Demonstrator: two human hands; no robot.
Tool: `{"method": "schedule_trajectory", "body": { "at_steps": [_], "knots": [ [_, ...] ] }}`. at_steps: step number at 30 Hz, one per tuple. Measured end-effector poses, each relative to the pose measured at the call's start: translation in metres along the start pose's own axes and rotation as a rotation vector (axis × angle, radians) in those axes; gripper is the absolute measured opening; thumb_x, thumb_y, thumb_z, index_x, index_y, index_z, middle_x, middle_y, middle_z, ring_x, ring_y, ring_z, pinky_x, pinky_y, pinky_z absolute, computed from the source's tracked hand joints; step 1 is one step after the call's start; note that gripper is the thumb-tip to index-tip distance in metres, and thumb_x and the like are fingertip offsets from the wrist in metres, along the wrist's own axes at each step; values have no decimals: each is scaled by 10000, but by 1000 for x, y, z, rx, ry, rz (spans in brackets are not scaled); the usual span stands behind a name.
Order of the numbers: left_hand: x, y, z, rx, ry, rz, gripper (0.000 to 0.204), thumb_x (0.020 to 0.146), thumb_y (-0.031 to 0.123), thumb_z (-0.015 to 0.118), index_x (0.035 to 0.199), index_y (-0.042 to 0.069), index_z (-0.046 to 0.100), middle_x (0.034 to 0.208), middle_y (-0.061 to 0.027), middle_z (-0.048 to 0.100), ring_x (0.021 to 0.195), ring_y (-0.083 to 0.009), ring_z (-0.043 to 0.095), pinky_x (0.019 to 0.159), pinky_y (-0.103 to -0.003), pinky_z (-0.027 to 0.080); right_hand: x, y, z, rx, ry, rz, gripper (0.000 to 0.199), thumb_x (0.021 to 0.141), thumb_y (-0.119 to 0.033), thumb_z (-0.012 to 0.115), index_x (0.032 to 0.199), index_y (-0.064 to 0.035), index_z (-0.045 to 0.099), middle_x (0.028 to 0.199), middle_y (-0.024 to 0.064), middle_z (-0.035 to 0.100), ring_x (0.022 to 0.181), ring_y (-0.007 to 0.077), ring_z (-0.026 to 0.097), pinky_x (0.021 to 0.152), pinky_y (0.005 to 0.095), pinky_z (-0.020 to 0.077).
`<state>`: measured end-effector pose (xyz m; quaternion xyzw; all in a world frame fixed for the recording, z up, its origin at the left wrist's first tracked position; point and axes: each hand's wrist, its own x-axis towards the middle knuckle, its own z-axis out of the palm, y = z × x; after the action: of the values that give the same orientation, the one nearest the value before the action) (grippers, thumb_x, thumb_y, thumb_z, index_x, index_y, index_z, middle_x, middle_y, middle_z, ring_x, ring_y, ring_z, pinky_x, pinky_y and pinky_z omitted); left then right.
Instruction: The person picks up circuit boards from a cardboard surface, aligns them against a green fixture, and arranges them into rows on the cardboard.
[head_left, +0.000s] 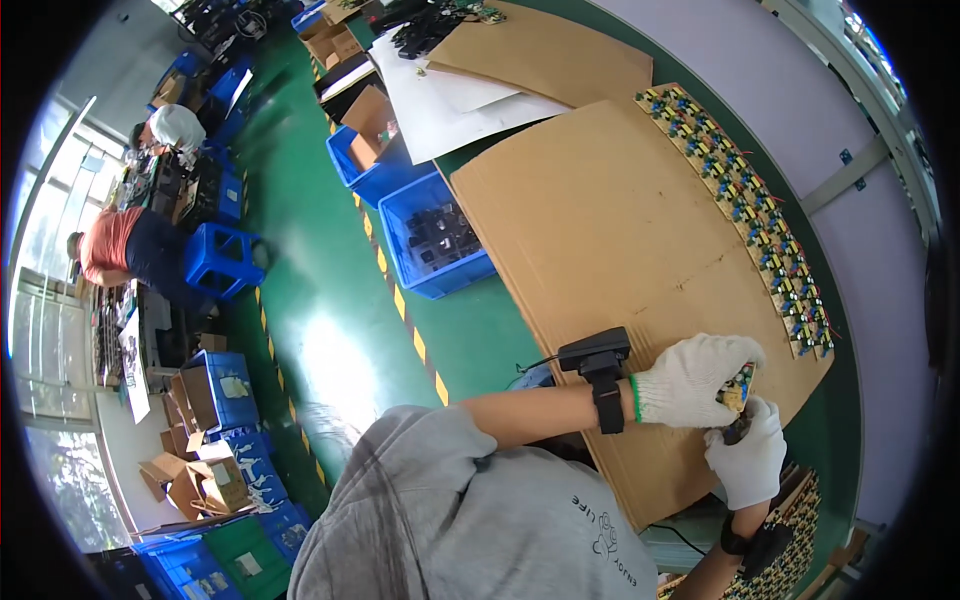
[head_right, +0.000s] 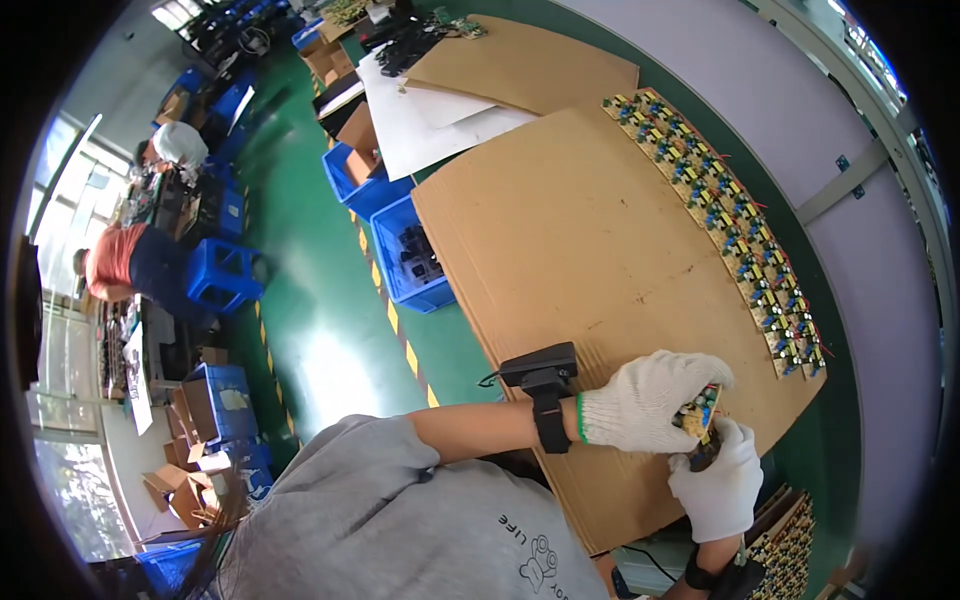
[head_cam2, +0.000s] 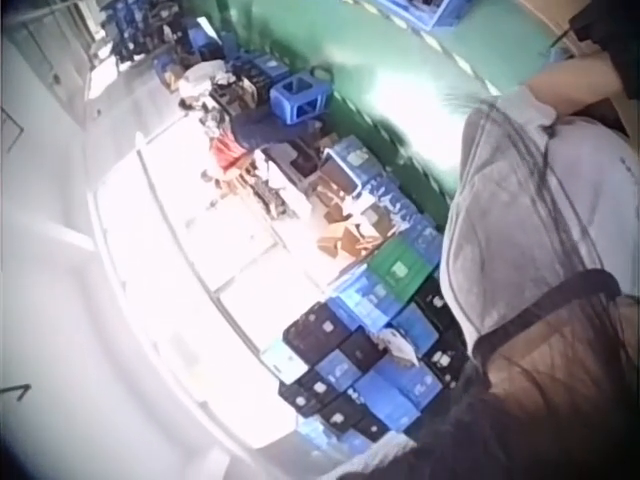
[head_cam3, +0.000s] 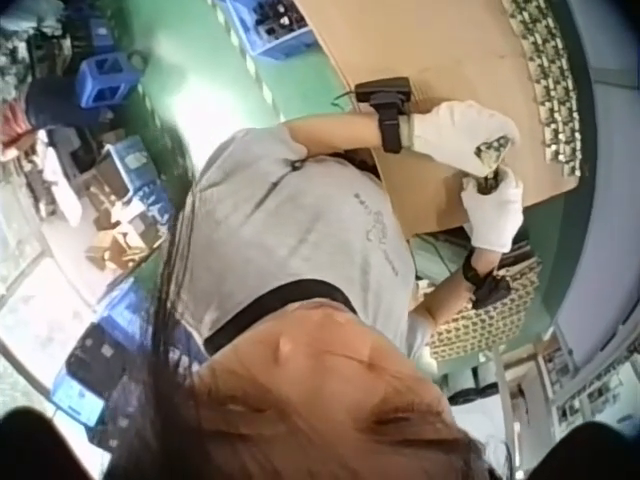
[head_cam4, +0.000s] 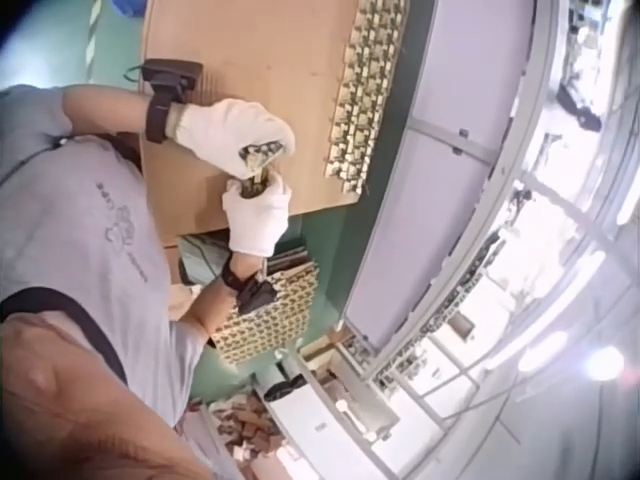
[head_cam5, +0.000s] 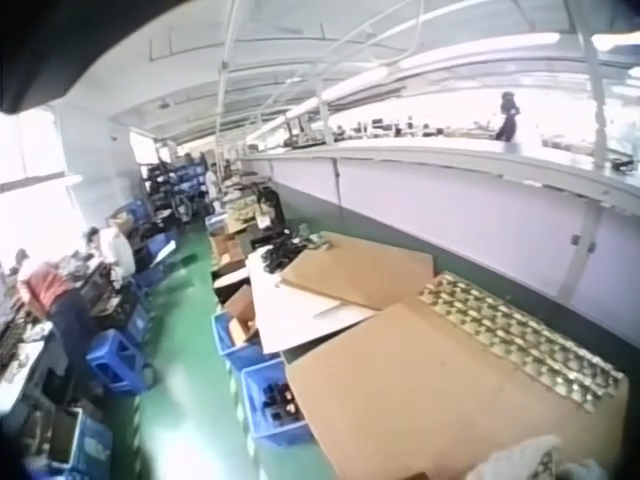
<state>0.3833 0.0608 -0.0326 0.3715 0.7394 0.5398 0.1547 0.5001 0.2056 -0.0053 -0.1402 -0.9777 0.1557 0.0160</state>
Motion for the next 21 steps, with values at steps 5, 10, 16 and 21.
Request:
{"method": "schedule_trajectory", "body": {
  "at_steps": [5,10,16,21],
  "knots": [
    [4,4,5,-21,-30,59,527,676,246,705,1165,150,535,1084,-113,621,973,-328,611,844,-418,500,-10,13,-13,110,7,55,485,589,-149,787,1010,-26,578,948,149,602,761,313,627,685,380,517],
    [-1,-7,-3,91,111,76,450,723,216,710,1140,114,574,920,-113,648,809,-303,653,717,-376,529,14,35,-25,168,121,56,386,637,-176,781,940,-25,596,821,124,597,728,254,617,661,346,507],
    [8,-2,5,-311,42,22,583,721,29,750,1228,65,464,1028,-40,572,879,-123,567,785,-269,487,16,96,-45,83,394,270,479,633,-210,822,1004,-17,588,827,100,623,736,206,617,678,320,513],
    [4,-4,6,-510,139,148,663,719,-21,693,1298,90,390,1116,-90,538,996,-181,554,863,-367,493,36,100,-44,185,438,250,512,622,-224,839,1014,-18,583,829,97,629,719,202,615,669,320,520]
  ]
}}
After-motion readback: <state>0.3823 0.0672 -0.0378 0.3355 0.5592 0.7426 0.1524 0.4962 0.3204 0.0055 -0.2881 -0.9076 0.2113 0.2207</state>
